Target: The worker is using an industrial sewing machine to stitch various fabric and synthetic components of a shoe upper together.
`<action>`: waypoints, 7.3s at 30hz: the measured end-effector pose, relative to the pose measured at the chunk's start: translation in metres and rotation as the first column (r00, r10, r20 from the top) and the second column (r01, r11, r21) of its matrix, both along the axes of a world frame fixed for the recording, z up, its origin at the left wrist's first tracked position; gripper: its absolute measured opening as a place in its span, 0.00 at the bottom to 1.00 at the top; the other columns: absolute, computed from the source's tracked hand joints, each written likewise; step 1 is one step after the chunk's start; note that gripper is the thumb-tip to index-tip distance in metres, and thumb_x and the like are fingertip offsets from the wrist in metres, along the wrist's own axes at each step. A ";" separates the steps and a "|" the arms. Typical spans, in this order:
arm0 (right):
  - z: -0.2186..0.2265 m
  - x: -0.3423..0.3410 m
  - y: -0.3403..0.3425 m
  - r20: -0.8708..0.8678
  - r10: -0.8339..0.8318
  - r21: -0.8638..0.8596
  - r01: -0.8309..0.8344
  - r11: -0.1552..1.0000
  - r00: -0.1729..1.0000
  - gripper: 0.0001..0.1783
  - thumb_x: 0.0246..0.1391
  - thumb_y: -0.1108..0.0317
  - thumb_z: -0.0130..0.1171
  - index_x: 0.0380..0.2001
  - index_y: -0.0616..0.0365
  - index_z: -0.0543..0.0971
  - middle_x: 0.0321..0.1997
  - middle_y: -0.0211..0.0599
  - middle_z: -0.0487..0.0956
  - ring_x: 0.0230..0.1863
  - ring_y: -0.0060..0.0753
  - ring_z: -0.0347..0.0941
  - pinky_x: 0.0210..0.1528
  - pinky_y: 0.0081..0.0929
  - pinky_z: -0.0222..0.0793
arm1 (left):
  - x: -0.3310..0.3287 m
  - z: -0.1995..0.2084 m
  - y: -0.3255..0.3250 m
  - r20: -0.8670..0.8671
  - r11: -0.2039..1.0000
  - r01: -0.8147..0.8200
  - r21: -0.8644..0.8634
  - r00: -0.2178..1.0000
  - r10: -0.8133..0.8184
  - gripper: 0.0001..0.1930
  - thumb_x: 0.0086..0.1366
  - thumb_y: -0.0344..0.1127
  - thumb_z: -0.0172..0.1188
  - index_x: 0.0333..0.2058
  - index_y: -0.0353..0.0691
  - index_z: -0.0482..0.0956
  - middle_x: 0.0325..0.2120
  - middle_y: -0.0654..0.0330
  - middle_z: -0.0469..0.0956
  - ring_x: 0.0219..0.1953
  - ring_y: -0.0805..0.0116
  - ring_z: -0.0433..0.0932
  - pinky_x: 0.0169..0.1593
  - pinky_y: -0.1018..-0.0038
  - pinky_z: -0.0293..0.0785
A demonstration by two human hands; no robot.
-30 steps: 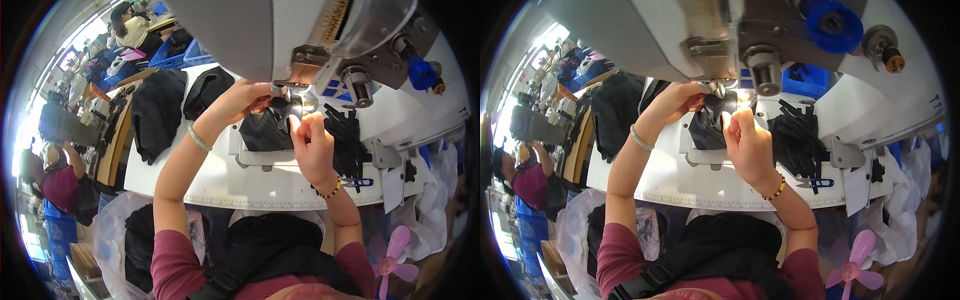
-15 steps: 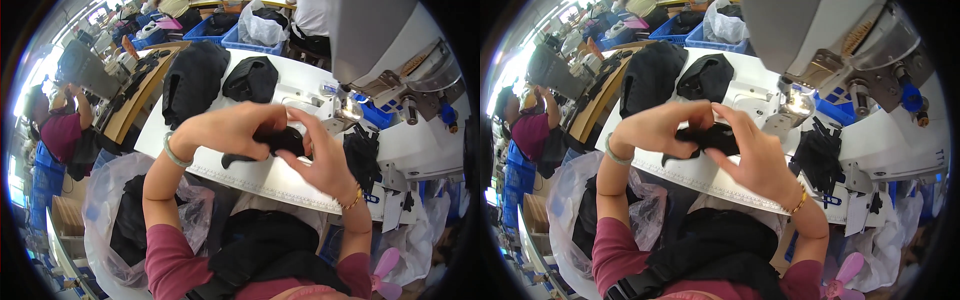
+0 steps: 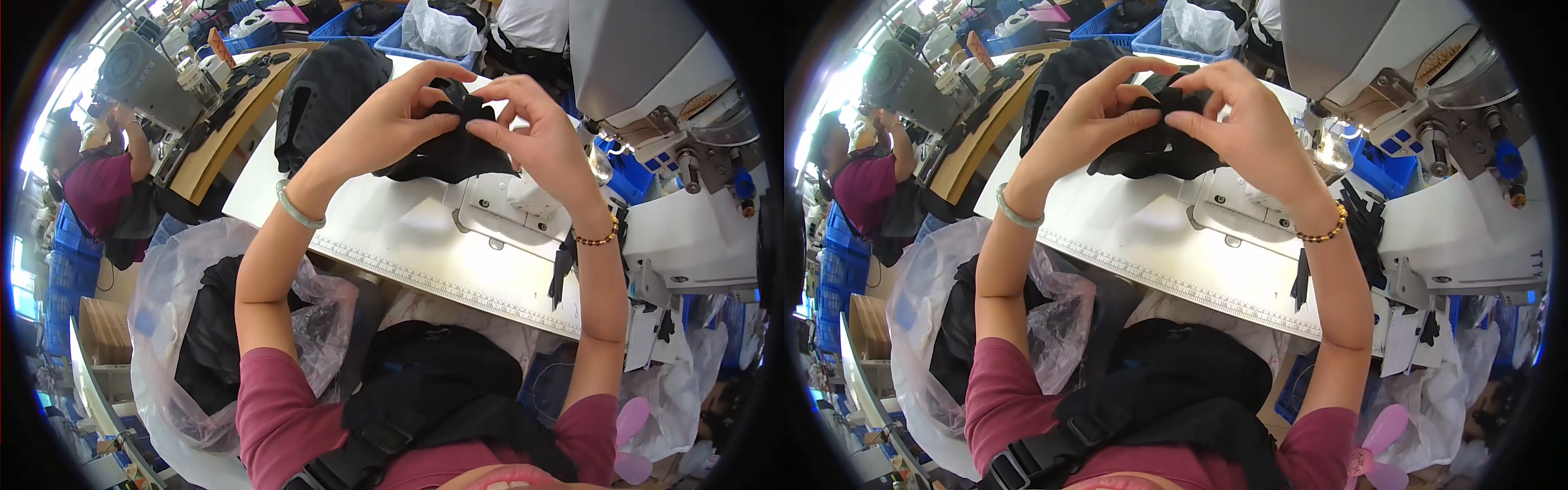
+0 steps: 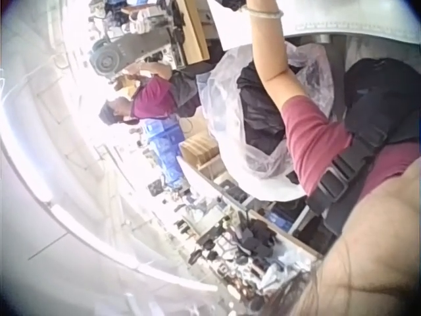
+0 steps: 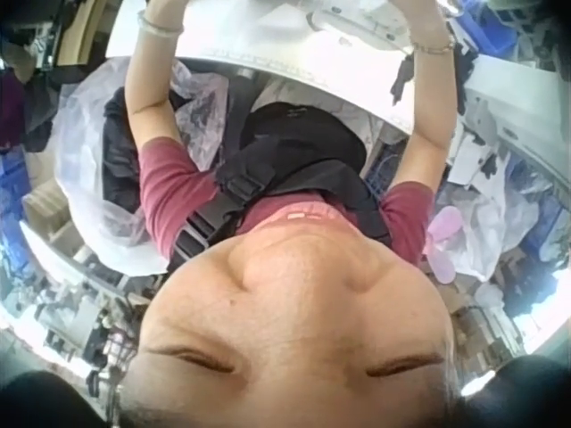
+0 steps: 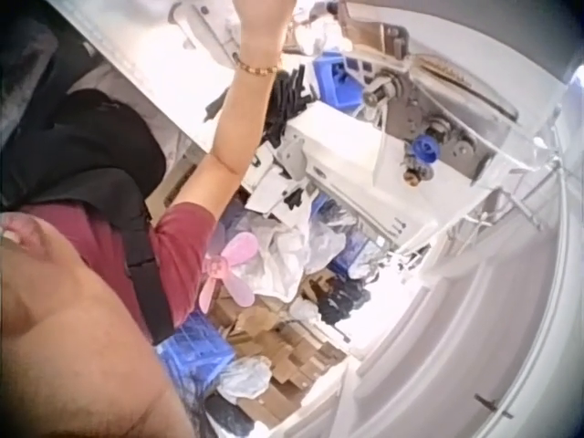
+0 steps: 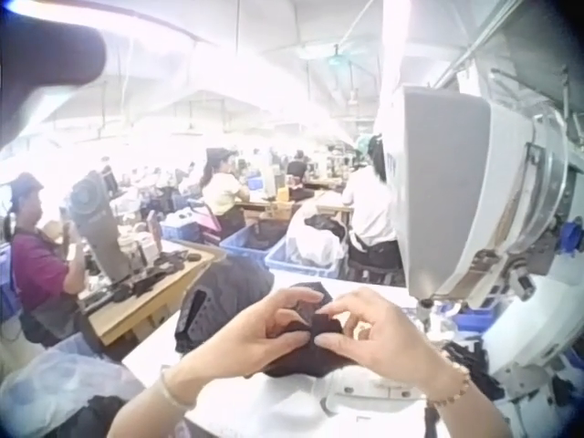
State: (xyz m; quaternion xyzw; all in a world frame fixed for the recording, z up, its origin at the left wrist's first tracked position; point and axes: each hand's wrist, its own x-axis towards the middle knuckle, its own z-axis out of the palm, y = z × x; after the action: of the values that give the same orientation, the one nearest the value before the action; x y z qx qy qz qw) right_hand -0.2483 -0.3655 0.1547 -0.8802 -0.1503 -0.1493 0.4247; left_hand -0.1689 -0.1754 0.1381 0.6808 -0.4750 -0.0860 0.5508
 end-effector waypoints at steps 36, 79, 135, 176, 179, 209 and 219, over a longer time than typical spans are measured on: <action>-0.051 -0.076 0.029 0.219 -0.014 0.094 -0.006 0.996 0.976 0.11 0.47 0.71 0.65 0.30 0.61 0.73 0.20 0.31 0.72 0.16 0.18 0.66 0.16 0.18 0.61 | -0.048 -0.051 0.058 -0.867 0.989 0.121 0.088 0.498 0.016 0.40 0.64 0.67 0.33 0.40 0.28 0.73 0.30 0.49 0.80 0.32 0.59 0.79 0.43 0.70 0.73; -0.258 0.141 0.193 0.193 0.243 0.083 -0.262 0.961 0.951 0.13 0.47 0.70 0.49 0.34 0.63 0.78 0.48 0.48 0.74 0.48 0.45 0.68 0.46 0.33 0.62 | 0.100 -0.052 -0.023 0.615 0.869 -0.401 -0.291 0.617 0.491 0.07 0.53 0.28 0.55 0.33 0.35 0.77 0.28 0.59 0.76 0.37 0.57 0.73 0.45 0.68 0.69; -0.076 -0.066 -0.058 -0.088 -0.405 0.742 0.331 0.583 0.910 0.10 0.55 0.68 0.57 0.26 0.65 0.76 0.13 0.30 0.73 0.12 0.15 0.68 0.14 0.12 0.59 | -0.031 -0.043 -0.165 0.004 0.949 -0.276 -0.152 0.960 0.280 0.10 0.64 0.31 0.49 0.29 0.28 0.72 0.14 0.60 0.68 0.18 0.78 0.60 0.22 0.76 0.61; -0.107 -0.167 -0.116 -0.341 -0.677 0.285 0.758 0.586 0.652 0.05 0.52 0.71 0.58 0.31 0.61 0.75 0.19 0.29 0.73 0.15 0.14 0.64 0.18 0.13 0.60 | -0.020 -0.083 -0.112 0.797 0.967 -0.028 -0.252 0.561 0.224 0.15 0.51 0.34 0.65 0.36 0.39 0.71 0.33 0.60 0.74 0.45 0.62 0.73 0.58 0.59 0.55; -0.151 -0.172 -0.098 -0.163 -0.660 -0.011 0.667 0.745 0.733 0.07 0.49 0.72 0.60 0.29 0.64 0.73 0.24 0.36 0.72 0.21 0.23 0.69 0.24 0.20 0.65 | -0.015 -0.091 -0.116 0.866 0.962 -0.166 -0.216 0.422 0.267 0.15 0.47 0.33 0.67 0.34 0.41 0.74 0.38 0.60 0.73 0.49 0.63 0.70 0.55 0.65 0.58; -0.107 -0.145 -0.083 -0.367 -0.075 0.736 0.339 0.586 0.927 0.08 0.52 0.77 0.54 0.36 0.63 0.69 0.19 0.30 0.70 0.15 0.19 0.66 0.15 0.17 0.62 | -0.107 -0.100 -0.141 -0.063 0.987 0.027 -0.159 0.997 -0.038 0.05 0.61 0.30 0.57 0.31 0.34 0.76 0.25 0.62 0.72 0.25 0.78 0.73 0.27 0.82 0.69; -0.094 -0.136 -0.094 -0.301 -0.040 0.826 0.282 0.488 0.953 0.08 0.53 0.72 0.57 0.35 0.65 0.75 0.20 0.33 0.75 0.20 0.19 0.72 0.21 0.15 0.69 | -0.084 -0.076 -0.145 0.732 0.960 0.050 -0.277 0.658 0.177 0.18 0.49 0.21 0.61 0.41 0.40 0.77 0.40 0.62 0.74 0.36 0.69 0.74 0.37 0.75 0.74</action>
State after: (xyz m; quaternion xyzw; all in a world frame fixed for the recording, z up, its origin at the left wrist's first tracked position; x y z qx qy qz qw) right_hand -0.3844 -0.4590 0.0605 -0.5728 0.0804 -0.1351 0.8045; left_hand -0.2533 -0.3201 0.0619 0.5893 -0.6422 0.2877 0.3969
